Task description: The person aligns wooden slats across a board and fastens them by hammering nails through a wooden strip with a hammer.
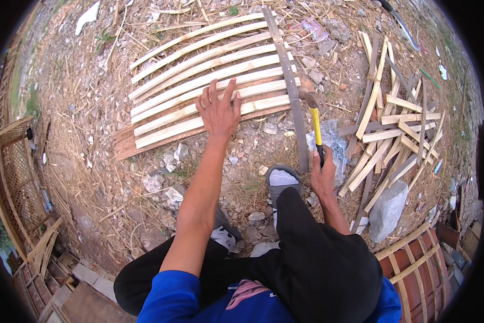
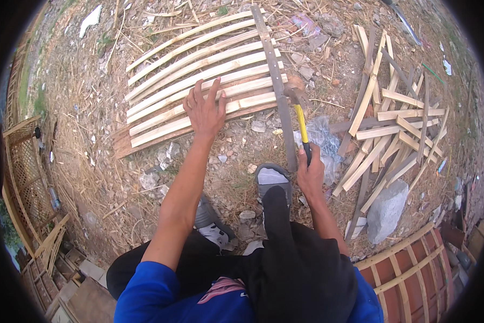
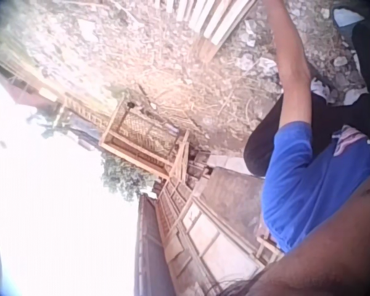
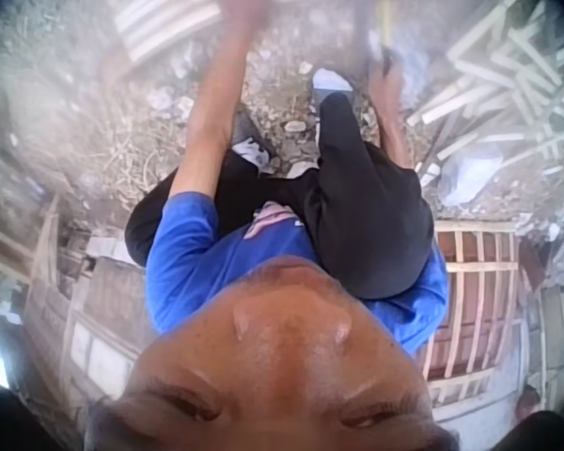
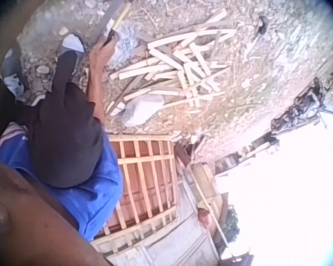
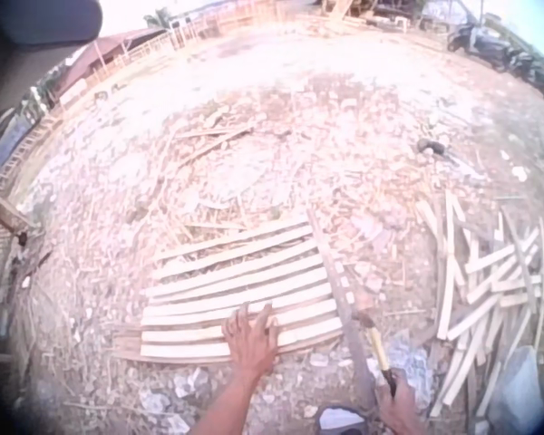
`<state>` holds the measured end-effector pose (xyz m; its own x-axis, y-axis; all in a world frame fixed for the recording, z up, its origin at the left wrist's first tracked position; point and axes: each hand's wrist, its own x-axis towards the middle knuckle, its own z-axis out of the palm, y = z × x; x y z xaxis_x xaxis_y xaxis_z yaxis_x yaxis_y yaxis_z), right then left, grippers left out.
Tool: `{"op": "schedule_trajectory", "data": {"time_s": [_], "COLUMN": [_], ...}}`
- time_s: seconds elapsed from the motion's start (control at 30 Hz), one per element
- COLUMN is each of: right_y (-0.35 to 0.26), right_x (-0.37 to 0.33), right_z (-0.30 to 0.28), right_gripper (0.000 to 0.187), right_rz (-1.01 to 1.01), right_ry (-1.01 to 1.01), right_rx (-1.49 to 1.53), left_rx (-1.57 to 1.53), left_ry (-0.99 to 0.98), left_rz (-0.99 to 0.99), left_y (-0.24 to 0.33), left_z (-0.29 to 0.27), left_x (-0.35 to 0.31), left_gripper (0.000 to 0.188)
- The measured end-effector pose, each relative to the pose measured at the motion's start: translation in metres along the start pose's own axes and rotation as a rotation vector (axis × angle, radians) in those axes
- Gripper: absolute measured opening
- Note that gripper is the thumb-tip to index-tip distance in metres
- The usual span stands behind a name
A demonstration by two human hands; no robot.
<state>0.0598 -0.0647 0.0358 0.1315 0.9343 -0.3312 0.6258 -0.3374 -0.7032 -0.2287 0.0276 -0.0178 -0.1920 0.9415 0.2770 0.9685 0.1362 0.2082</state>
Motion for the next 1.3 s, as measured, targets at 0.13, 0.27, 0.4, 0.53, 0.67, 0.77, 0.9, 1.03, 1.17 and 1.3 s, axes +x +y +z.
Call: {"op": "schedule_trajectory", "data": {"time_s": [0.13, 0.27, 0.4, 0.53, 0.67, 0.77, 0.9, 1.03, 1.17, 1.3], "right_y": [0.006, 0.009, 0.013, 0.05, 0.037, 0.041, 0.045, 0.059, 0.048, 0.02], "right_x": [-0.003, -0.007, -0.004, 0.007, 0.011, 0.003, -0.001, 0.005, 0.002, 0.014], "right_z": [0.005, 0.01, -0.004, -0.003, 0.0, -0.001, 0.01, 0.023, 0.018, 0.011], "right_gripper": [0.034, 0.034, 0.036, 0.033, 0.023, 0.022, 0.022, 0.022, 0.025, 0.04], "right_rz": [-0.037, -0.037, -0.171, -0.319, -0.153, -0.075, -0.109, -0.11, -0.135, -0.535], "right_ry": [0.023, -0.012, 0.14, 0.208, -0.032, -0.056, 0.093, -0.045, 0.048, 0.275], "right_rx": [-0.05, -0.05, 0.028, 0.254, -0.088, -0.133, -0.03, -0.187, -0.051, 0.651], "left_rx": [0.05, 0.029, 0.046, 0.052, 0.066, 0.074, 0.069, 0.055, 0.058, 0.046], "left_ry": [-0.127, -0.209, -0.23, -0.221, -0.221, -0.195, -0.182, -0.191, -0.214, -0.181], "left_rz": [0.006, 0.005, 0.0, -0.008, -0.008, 0.023, 0.026, 0.02, 0.012, 0.011], "left_y": [-0.005, -0.008, -0.001, 0.003, -0.001, 0.004, 0.001, -0.002, -0.009, -0.014], "left_z": [0.006, 0.007, 0.017, 0.036, 0.038, 0.04, 0.04, 0.045, 0.052, 0.062], "left_x": [0.002, -0.001, -0.007, -0.011, -0.021, -0.019, -0.019, -0.025, -0.032, -0.024], "left_gripper": [0.043, 0.043, 0.043, 0.044, 0.044, 0.043, 0.043, 0.042, 0.042, 0.043]}}
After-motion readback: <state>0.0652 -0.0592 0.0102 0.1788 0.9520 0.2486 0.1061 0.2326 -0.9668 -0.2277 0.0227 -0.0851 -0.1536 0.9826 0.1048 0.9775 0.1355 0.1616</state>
